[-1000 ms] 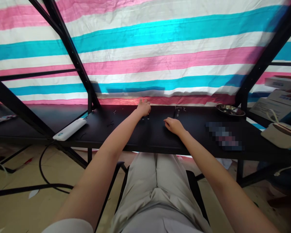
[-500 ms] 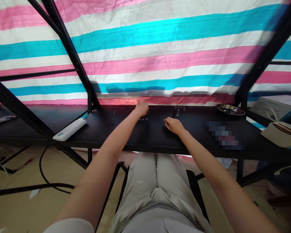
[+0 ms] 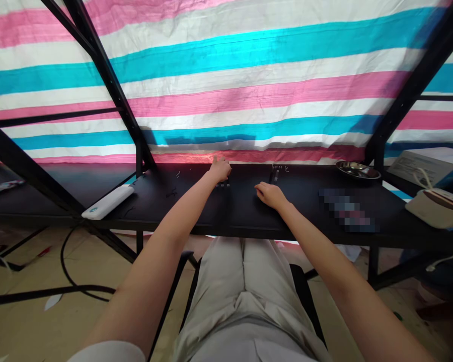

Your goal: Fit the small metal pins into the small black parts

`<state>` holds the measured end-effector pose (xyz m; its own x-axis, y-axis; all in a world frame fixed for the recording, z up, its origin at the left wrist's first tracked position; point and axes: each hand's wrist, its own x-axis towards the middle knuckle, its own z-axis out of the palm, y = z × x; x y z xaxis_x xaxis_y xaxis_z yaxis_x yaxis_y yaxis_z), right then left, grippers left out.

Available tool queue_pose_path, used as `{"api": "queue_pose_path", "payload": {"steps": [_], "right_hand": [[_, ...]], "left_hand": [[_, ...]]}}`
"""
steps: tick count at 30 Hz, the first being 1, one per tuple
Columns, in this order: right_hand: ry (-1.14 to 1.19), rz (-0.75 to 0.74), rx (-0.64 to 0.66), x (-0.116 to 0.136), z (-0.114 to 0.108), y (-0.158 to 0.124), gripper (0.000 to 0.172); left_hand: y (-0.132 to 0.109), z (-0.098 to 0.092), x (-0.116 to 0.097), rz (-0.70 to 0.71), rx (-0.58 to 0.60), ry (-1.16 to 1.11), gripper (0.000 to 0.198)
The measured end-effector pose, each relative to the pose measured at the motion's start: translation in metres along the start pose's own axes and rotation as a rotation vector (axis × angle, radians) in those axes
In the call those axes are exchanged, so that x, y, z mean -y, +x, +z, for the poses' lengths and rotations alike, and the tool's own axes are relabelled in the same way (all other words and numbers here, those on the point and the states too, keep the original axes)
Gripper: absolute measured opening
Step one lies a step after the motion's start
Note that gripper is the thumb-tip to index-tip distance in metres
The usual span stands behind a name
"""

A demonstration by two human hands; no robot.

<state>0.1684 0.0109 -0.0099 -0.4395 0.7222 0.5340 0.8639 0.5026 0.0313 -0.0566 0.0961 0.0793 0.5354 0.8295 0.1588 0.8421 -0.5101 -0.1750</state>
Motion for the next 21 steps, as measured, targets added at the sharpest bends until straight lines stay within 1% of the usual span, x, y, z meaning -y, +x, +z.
{"api": "queue_pose_path", "payload": {"steps": [3, 7, 16, 19, 21], "right_hand": [[0.004, 0.003, 0.002, 0.0, 0.0, 0.0, 0.028], [0.007, 0.007, 0.004, -0.001, 0.001, 0.0, 0.028], [0.017, 0.029, 0.023, -0.001, 0.001, 0.0, 0.029], [0.02, 0.03, 0.026, 0.001, -0.001, 0.0, 0.03], [0.016, 0.063, 0.013, 0.002, -0.003, 0.0, 0.029]], "left_hand": [[-0.005, -0.008, -0.006, -0.013, 0.061, 0.043, 0.013], [-0.008, -0.013, -0.009, -0.015, 0.068, 0.053, 0.015], [-0.01, -0.014, -0.01, -0.013, 0.071, 0.072, 0.013], [-0.01, -0.014, -0.009, -0.003, 0.076, 0.075, 0.019], [-0.01, -0.015, -0.01, 0.004, 0.062, 0.075, 0.028]]}}
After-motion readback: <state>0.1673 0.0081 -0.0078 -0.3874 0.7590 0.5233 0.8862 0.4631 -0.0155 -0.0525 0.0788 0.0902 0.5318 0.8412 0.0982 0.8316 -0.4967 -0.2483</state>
